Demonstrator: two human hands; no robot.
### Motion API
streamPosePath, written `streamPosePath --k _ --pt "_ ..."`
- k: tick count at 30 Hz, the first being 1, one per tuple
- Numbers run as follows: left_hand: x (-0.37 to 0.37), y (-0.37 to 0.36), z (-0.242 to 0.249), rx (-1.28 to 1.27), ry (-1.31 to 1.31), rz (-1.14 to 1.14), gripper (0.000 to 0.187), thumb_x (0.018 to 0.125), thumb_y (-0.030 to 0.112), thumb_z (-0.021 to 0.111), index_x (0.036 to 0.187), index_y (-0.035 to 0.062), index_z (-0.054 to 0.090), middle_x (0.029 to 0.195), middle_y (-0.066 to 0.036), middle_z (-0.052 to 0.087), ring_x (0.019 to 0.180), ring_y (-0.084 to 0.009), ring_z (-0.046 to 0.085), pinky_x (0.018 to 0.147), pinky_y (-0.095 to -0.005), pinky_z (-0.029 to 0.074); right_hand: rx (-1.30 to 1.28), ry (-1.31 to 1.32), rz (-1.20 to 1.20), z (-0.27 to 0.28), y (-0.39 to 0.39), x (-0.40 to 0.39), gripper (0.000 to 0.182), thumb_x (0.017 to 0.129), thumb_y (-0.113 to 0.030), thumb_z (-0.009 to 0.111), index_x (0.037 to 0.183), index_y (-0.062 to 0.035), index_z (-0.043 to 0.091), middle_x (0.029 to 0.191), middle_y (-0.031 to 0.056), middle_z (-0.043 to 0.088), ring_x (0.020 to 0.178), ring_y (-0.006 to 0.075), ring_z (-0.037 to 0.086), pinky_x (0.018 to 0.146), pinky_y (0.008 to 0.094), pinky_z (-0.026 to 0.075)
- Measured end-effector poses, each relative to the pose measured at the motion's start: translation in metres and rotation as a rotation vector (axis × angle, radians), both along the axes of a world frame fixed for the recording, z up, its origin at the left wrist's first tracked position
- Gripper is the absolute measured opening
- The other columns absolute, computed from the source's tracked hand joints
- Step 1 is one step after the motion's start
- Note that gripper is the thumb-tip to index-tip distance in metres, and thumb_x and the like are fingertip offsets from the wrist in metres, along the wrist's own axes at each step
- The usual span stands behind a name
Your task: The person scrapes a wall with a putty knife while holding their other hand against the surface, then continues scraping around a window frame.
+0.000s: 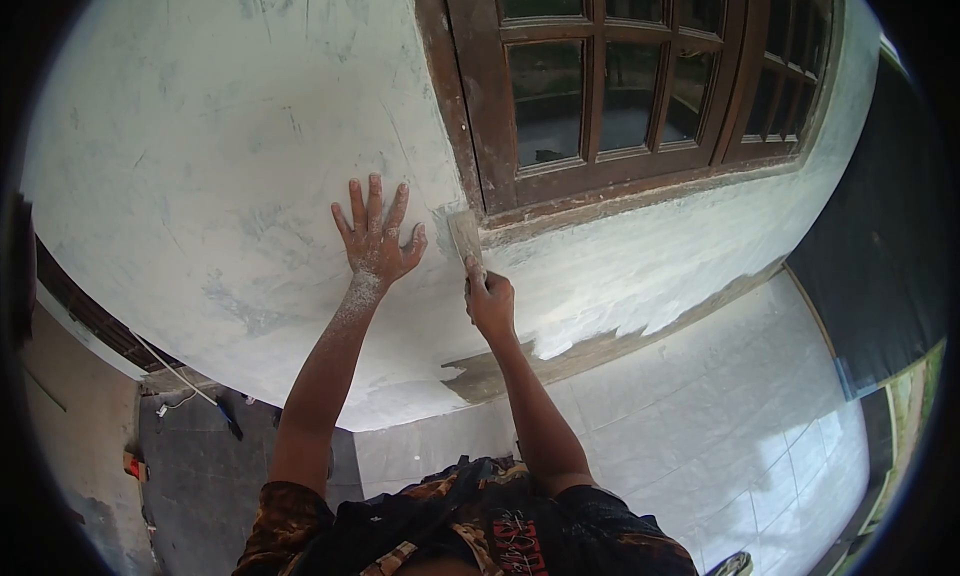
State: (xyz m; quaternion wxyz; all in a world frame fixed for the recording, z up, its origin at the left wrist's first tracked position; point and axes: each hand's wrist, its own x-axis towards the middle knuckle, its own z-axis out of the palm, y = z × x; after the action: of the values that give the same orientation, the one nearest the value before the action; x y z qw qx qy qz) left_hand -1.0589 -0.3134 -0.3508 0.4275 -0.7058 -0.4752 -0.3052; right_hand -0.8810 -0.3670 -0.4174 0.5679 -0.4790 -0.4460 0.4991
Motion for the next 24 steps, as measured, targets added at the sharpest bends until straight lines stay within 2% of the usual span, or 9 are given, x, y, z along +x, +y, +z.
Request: streamPosePath --k 5,9,14,21,24 --pt "0.001 -0.002 0.003 -0.012 -0.004 -0.002 0.072 0.08 0.04 0.061 0.145 0.0215 0.037 0.155 -0.016 0.019 0.145 -0.0388 0.007 0.108 -0.0688 0.003 0.029 0.054 -0.016 0.013 0.004 -0.003 0.055 0.096 -0.047 0.052 0.057 -0.009 0.045 0.044 -0.0017 0.038 0.033 0.0077 0.037 0.03 0.024 0.028" --pt "0.0 0.001 0.002 0.003 -0.004 -0.006 0.072 0.08 0.039 0.062 0.145 0.0207 0.037 0.154 -0.017 0.02 0.144 -0.0394 0.008 0.108 -0.069 0.003 0.02 0.013 -0.014 -0.005 0.001 0.0 0.054 0.095 -0.047 0.052 0.057 -0.0088 0.045 0.045 -0.0016 0.039 0.033 0.0076 0.037 0.031 0.0241 0.028" --pt "0.001 0.0 0.001 -0.003 -0.005 -0.014 0.072 0.081 0.04 0.061 0.145 0.0205 0.036 0.154 -0.017 0.019 0.144 -0.0398 0.007 0.108 -0.0692 0.001 0.049 0.076 -0.022 0.012 0.003 -0.002 0.055 0.095 -0.047 0.053 0.056 -0.0086 0.046 0.044 -0.0016 0.039 0.033 0.0077 0.037 0.031 0.0242 0.028" --pt "0.001 0.002 0.001 0.005 0.0 -0.001 0.071 0.081 0.04 0.06 0.145 0.02 0.037 0.154 -0.018 0.02 0.144 -0.0406 0.008 0.108 -0.0693 0.002 0.005 0.021 -0.036 -0.007 0.003 -0.008 0.055 0.096 -0.046 0.053 0.055 -0.009 0.045 0.044 -0.0014 0.04 0.033 0.0074 0.037 0.031 0.024 0.028" --pt "0.002 -0.002 0.001 -0.004 0.007 0.001 0.071 0.081 0.04 0.06 0.145 0.0198 0.036 0.154 -0.018 0.02 0.144 -0.0406 0.007 0.108 -0.0689 0.002 0.089 0.07 -0.029 0.008 0.006 -0.009 0.056 0.096 -0.046 0.052 0.055 -0.0088 0.045 0.044 -0.0015 0.04 0.033 0.0073 0.037 0.031 0.024 0.028"
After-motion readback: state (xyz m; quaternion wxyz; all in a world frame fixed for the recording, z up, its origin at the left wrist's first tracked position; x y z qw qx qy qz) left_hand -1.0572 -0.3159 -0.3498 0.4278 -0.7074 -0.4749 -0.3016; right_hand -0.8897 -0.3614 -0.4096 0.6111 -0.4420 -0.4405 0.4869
